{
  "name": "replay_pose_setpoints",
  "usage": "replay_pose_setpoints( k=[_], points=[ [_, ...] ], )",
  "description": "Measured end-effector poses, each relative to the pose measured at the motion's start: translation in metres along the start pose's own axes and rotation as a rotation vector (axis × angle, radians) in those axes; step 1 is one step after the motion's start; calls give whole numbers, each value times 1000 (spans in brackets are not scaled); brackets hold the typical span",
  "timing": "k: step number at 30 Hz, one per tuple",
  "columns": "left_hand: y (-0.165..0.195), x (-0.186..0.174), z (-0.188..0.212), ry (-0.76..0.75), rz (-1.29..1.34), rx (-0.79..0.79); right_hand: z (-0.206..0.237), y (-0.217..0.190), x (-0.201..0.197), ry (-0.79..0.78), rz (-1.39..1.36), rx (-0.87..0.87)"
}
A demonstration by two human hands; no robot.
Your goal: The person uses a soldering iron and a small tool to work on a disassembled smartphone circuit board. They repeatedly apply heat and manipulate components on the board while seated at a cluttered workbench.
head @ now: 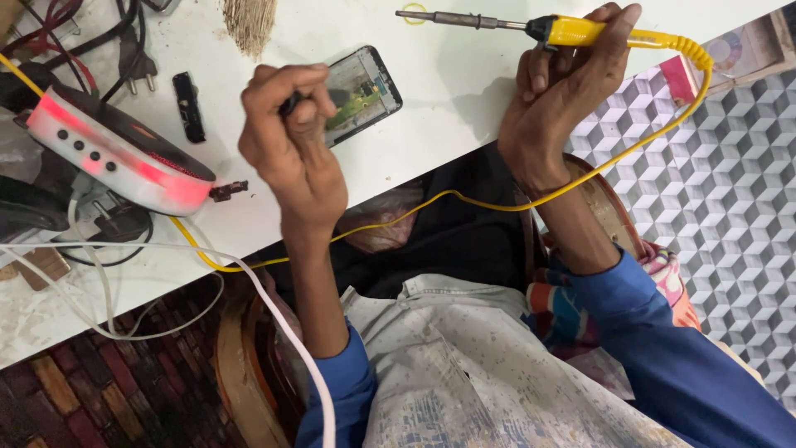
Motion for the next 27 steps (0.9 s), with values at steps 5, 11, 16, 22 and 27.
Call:
replay_pose_setpoints(
  k=[5,11,16,22,27],
  points=[
    [4,18,0,-90,-89,74,0,-2,3,-18,2,-14],
    [9,23,0,-88,-261,126,2,0,-3,33,-2,1],
    [5,9,5,-49,-193,73,3,1,-8,69,-17,24],
    [-2,-9,19,51,-36,30,6,-2,-5,32,-9,20],
    [-1,-20,32,184,-54,93,7,-1,-5,34,-13,31]
  ],
)
Point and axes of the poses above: each hand's wrist, its own z-axis away from the middle knuckle, its own x-axis out of the palm, y = z × x, the point moved 7 cm from there along -z, towards the middle knuckle, and after that the axes turned 14 degrees about -x, right-handed, at the moved point
